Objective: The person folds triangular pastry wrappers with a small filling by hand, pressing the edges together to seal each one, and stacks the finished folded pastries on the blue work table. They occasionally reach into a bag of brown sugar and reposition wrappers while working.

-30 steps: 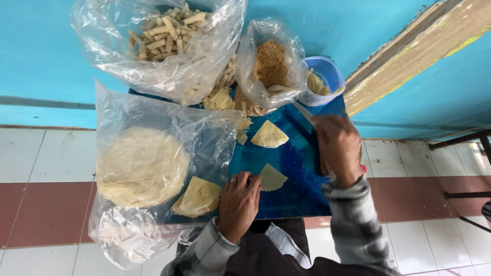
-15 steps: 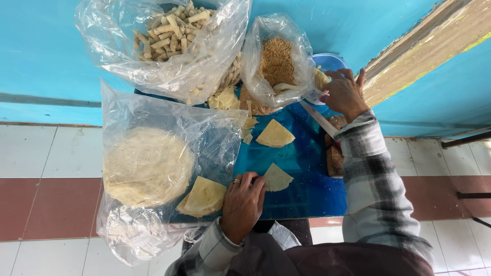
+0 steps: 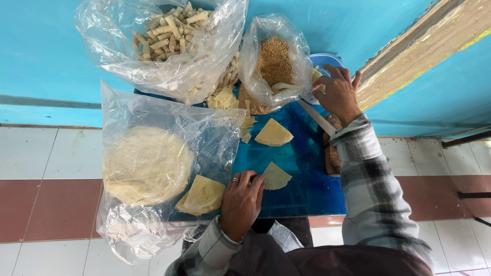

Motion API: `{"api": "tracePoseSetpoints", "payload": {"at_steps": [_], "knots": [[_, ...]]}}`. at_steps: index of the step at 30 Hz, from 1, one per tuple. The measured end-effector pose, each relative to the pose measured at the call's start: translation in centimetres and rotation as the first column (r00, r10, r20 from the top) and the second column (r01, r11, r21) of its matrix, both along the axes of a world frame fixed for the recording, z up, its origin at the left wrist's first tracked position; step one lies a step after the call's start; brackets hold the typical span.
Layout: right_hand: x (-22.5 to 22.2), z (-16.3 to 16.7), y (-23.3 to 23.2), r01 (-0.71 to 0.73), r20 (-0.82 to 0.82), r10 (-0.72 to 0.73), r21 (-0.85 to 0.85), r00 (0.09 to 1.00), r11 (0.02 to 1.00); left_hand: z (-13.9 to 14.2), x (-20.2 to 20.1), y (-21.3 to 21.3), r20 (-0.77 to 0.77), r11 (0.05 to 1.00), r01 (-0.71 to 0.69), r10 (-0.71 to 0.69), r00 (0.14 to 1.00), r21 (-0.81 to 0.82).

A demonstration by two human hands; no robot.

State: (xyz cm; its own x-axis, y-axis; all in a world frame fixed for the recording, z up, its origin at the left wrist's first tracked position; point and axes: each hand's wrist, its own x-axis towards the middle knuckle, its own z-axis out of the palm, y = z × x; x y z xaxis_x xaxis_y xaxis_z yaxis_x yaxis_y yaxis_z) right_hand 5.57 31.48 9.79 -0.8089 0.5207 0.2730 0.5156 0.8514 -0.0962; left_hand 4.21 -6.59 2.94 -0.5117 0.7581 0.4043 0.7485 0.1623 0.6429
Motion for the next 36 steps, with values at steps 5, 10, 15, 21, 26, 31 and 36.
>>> {"api": "tracePoseSetpoints", "payload": {"at_steps": [5, 10, 15, 21, 26, 31, 36], "knots": [[3.9, 2.9, -6.2, -0.186, -0.26, 0.195, 0.058, 0.946, 0.981, 0.6, 0.2, -0.3, 0.001, 1.0, 0.003, -0.003, 1.0, -0.027], [9.4, -1.5, -19.1, -0.394, -0.025, 0.403, 0.163, 0.915, 0.905, 1.1, 0.1, -0.4, -0.045, 1.0, -0.005, 0.005, 0.999, -0.017], [10.8, -4.0, -22.5, -0.33, 0.056, 0.325, 0.154, 0.944, 0.932, 1.3, 0.2, -0.5, -0.049, 1.0, -0.006, 0.005, 0.999, -0.02], [10.7, -1.5, -19.9, -0.345, 0.21, 0.29, 0.306, 0.934, 0.888, 1.2, 0.2, -0.3, -0.029, 1.0, -0.006, 0.006, 1.0, -0.026], [5.8, 2.2, -13.6, -0.202, -0.245, 0.29, 0.328, 0.925, 0.923, 0.4, 0.3, -0.4, -0.012, 1.0, 0.006, -0.006, 1.0, -0.01], [-2.4, 2.6, -6.5, -0.332, 0.082, 0.324, 0.354, 0.942, 0.874, 0.0, 0.2, -0.3, 0.016, 1.0, 0.019, -0.019, 1.0, -0.004], [-5.8, 0.7, -3.7, -0.293, 0.007, 0.305, 0.299, 0.952, 0.908, 0.2, 0.6, -0.3, 0.035, 0.998, -0.055, 0.054, 0.998, 0.036]]}}
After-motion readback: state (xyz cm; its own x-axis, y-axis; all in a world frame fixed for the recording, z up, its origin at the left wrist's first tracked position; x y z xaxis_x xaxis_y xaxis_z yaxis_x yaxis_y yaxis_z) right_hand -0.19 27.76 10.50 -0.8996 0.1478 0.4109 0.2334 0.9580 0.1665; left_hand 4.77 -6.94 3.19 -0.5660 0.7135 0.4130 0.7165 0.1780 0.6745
